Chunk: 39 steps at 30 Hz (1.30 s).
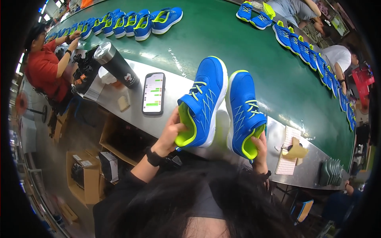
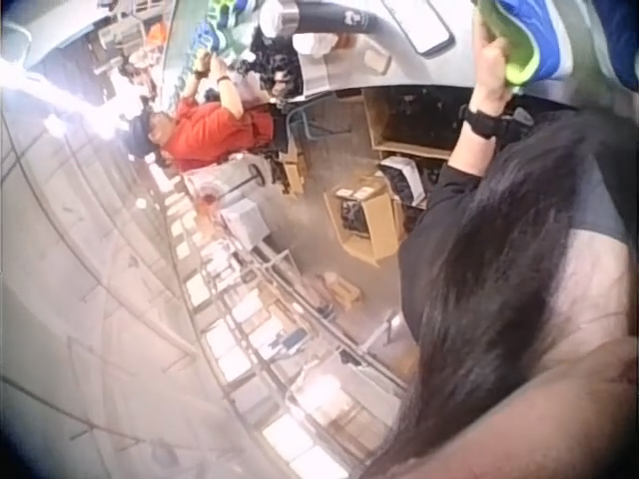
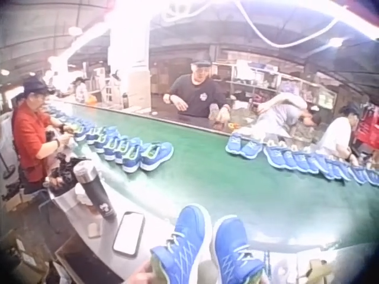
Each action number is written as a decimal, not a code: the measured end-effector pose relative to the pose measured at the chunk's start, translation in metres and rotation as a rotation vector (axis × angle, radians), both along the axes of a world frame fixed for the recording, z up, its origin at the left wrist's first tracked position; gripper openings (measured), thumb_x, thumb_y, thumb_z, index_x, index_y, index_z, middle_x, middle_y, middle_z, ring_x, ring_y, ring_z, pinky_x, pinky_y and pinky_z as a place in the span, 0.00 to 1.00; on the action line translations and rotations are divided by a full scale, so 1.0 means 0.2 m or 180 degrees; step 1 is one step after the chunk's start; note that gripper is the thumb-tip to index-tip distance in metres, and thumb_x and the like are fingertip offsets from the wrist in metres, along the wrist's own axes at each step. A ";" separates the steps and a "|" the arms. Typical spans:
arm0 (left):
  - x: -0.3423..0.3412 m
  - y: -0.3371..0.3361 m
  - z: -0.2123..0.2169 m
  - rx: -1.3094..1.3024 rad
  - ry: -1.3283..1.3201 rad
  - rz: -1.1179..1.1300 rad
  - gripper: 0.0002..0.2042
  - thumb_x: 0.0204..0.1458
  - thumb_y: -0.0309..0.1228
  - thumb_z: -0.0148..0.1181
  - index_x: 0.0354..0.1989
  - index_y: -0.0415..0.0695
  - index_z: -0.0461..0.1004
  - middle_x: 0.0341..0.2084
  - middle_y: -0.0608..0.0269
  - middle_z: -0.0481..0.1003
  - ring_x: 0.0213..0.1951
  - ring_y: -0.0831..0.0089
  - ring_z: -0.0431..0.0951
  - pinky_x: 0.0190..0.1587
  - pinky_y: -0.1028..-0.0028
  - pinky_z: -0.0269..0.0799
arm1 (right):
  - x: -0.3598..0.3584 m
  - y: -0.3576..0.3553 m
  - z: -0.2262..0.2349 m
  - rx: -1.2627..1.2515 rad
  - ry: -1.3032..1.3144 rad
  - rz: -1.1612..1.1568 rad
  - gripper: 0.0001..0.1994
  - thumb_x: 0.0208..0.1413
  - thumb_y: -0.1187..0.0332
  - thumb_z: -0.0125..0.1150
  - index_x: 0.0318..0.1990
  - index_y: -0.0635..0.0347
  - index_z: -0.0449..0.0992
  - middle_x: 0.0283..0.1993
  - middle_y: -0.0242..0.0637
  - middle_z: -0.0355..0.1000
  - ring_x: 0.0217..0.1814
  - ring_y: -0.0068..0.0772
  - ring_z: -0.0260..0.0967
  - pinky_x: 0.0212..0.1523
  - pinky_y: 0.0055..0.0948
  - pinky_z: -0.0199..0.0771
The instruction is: Inspect and clean newly manufactured athletic shoes on an assembly line conveyor using a hand tool to remove excess adhesive or trim imperfections.
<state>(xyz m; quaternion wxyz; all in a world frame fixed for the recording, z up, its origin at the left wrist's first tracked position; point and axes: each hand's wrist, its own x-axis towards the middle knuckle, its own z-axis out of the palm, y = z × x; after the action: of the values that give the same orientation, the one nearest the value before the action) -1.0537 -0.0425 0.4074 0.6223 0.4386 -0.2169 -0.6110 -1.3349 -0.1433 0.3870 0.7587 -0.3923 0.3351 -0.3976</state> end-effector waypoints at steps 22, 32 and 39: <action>-0.19 0.07 0.13 0.0009 -0.5223 0.0733 0.39 0.40 0.27 0.69 0.64 0.42 0.57 0.52 0.46 0.66 0.52 0.48 0.67 0.55 0.59 0.64 | 0.08 0.14 0.09 -0.3507 0.3759 -0.0767 0.39 0.38 0.68 0.71 0.61 0.61 0.61 0.61 0.48 0.62 0.58 0.51 0.61 0.57 0.43 0.60; -0.14 0.00 0.20 0.0483 -0.0741 0.0254 0.26 0.58 0.34 0.54 0.63 0.38 0.58 0.46 0.57 0.74 0.47 0.71 0.76 0.48 0.71 0.71 | 0.03 0.02 0.13 -0.0229 0.0688 -0.0296 0.27 0.61 0.64 0.53 0.64 0.68 0.58 0.61 0.44 0.65 0.62 0.33 0.64 0.60 0.32 0.65; -0.25 0.01 0.22 0.0389 0.0059 0.0134 0.26 0.61 0.31 0.45 0.67 0.37 0.51 0.53 0.56 0.71 0.50 0.74 0.74 0.55 0.71 0.66 | 0.04 0.08 0.19 0.0374 0.0223 -0.0056 0.26 0.65 0.63 0.45 0.67 0.67 0.54 0.61 0.38 0.66 0.58 0.24 0.67 0.54 0.22 0.68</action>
<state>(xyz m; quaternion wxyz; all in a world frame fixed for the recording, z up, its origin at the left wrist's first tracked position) -1.1030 -0.0407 0.4517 0.6091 0.4745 -0.1641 -0.6139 -1.3263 -0.1269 0.4258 0.7647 -0.3579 0.3877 -0.3699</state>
